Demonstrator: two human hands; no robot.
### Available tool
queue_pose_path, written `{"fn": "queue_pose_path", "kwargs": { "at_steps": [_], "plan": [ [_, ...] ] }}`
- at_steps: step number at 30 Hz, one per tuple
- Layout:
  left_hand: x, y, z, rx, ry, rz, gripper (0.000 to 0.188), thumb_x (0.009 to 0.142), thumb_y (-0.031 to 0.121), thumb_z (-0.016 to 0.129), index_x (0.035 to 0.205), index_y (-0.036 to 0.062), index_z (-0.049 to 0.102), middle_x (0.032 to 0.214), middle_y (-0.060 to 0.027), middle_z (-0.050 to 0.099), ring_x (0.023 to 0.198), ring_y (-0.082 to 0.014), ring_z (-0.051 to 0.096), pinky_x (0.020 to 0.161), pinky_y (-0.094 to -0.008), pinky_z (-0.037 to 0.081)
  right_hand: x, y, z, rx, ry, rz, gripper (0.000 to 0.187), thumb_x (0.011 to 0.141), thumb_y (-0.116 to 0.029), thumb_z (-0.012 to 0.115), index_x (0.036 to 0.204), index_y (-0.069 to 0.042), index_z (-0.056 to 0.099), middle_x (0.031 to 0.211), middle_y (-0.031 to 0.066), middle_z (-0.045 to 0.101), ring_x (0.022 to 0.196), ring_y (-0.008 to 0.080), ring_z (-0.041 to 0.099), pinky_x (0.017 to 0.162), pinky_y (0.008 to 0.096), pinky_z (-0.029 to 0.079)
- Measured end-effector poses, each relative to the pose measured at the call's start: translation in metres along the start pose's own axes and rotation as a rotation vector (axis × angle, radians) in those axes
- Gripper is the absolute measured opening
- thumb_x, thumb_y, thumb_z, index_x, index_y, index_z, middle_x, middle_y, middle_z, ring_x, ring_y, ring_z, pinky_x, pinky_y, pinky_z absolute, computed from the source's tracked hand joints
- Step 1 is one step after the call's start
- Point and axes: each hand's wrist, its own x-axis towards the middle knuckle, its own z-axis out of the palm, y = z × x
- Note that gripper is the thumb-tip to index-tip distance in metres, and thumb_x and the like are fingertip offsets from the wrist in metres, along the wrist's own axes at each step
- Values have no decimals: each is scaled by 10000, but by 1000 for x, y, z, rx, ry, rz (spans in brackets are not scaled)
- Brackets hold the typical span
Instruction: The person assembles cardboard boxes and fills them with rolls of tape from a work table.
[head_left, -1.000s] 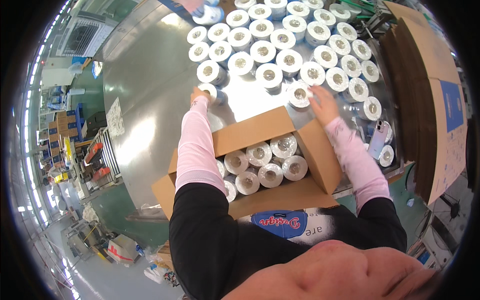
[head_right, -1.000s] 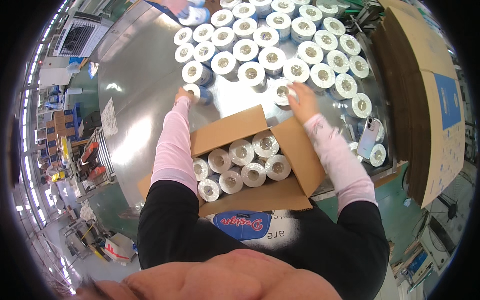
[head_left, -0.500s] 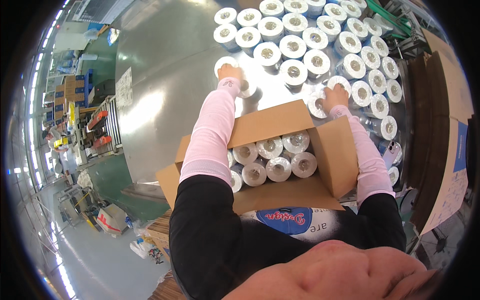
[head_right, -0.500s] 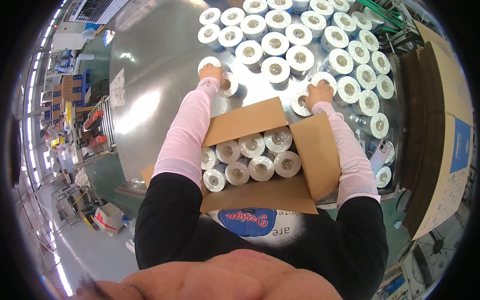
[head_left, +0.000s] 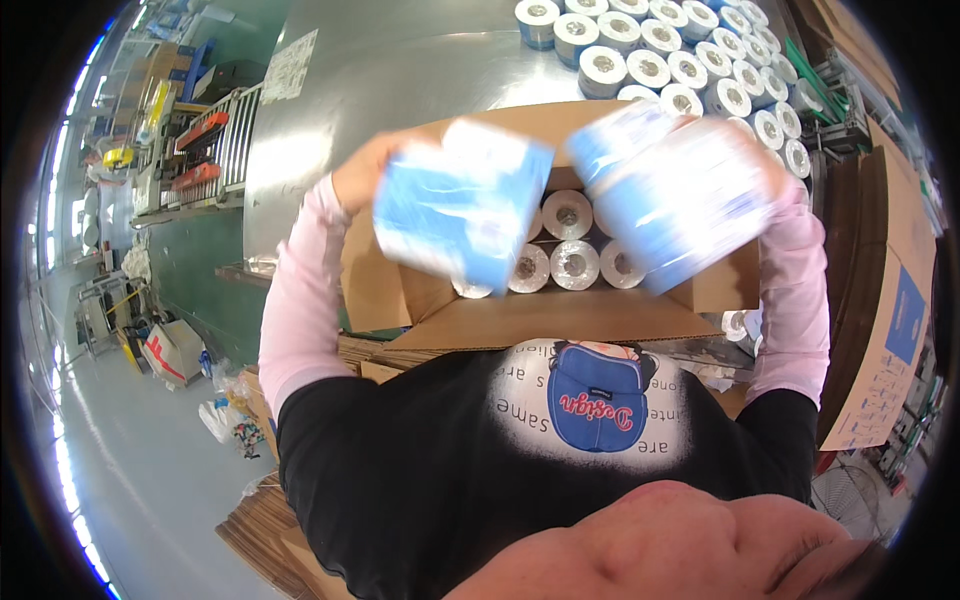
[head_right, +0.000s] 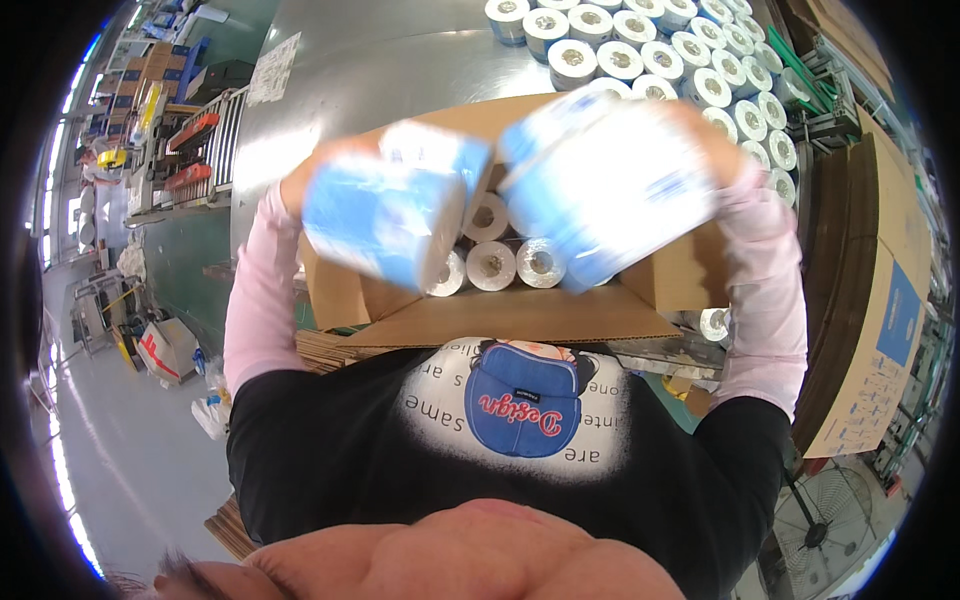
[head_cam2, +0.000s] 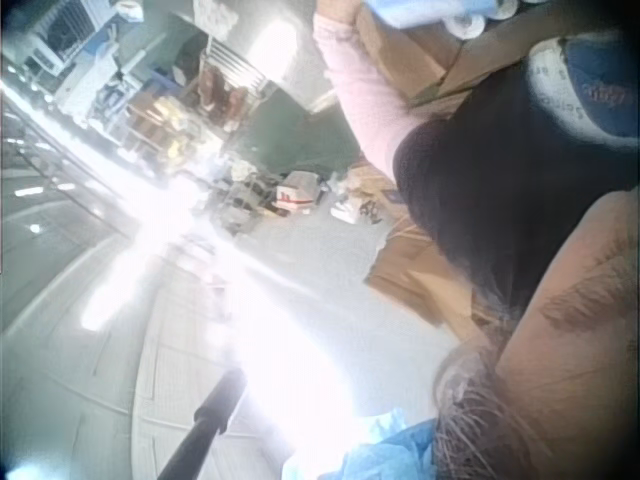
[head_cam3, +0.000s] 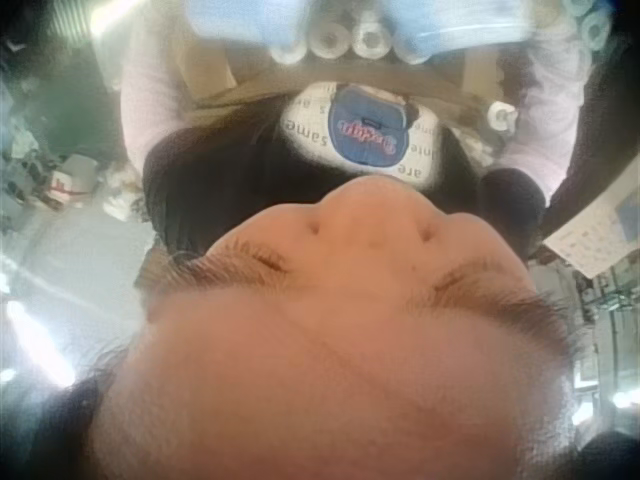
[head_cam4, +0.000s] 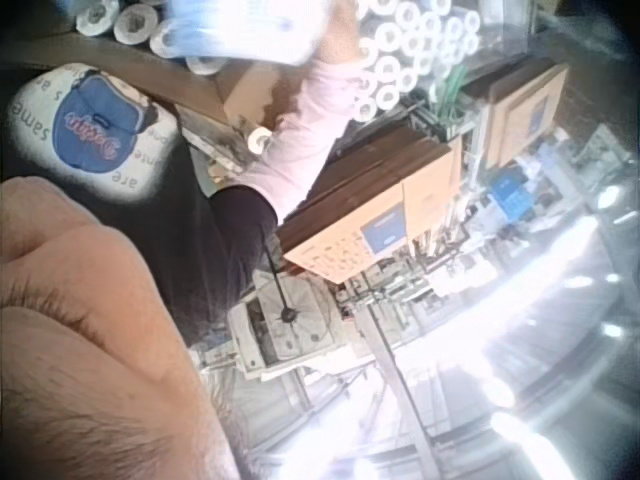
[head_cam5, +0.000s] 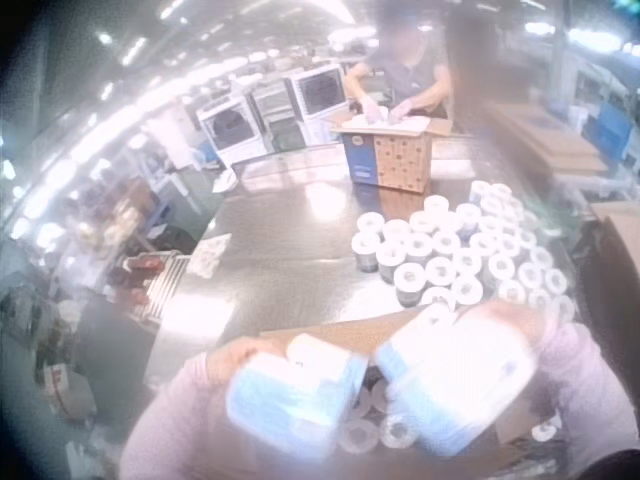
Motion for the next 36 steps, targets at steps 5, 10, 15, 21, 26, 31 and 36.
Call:
{"fn": "queue_pose_path", "kwargs": {
  "at_steps": [5,10,15,21,26,31,36],
  "plan": [
    [-40,4,86,1075,-43,56,289,624,99,711,912,81,699,1009,-118,558,1016,-321,522,884,-402,453,101,-1,177,-689,-100,310,437,715,-261,715,1102,-62,671,1056,155,570,1020,364,551,866,415,462],
    [-31,-119,101,1187,-38,-158,341,723,131,688,1063,136,699,1085,-161,589,1070,-344,538,947,-419,448,93,79,248,-532,-25,252,371,800,-246,674,1118,-55,650,1114,161,606,1026,351,584,924,417,463],
    [34,-44,66,769,-45,-215,320,820,148,630,1136,101,654,916,-131,691,842,-301,657,828,-434,522,36,20,146,-542,411,125,287,798,-145,659,1070,-52,646,1056,140,654,1027,345,590,909,427,462],
    [222,-58,50,945,317,35,371,831,262,675,1179,143,625,1193,-149,605,1100,-335,559,970,-419,445,-65,91,150,-219,878,389,595,904,-211,539,1437,-21,355,1462,226,371,1388,352,311,1152,385,226],
    [370,-101,116,1128,365,-248,712,757,592,681,1346,233,504,1445,-212,367,1350,-358,336,1080,-470,339,-115,143,115,-586,955,638,464,880,-216,570,1317,-64,527,1409,232,424,1332,411,364,1111,436,292],
    [437,-94,117,1171,327,-740,866,631,554,800,1321,139,481,1343,-172,446,1295,-307,402,1042,-453,388,-185,189,-13,-1036,710,1070,524,764,-1,598,1240,-218,619,1463,142,385,1393,359,287,1105,490,310],
    [398,-95,97,1367,270,-165,679,687,394,796,1280,185,542,1373,-173,430,1301,-331,402,1067,-418,363,-188,249,-53,-992,120,1213,399,924,-121,474,1284,-249,591,1573,137,194,1470,290,139,1143,525,202]
  ]
}}
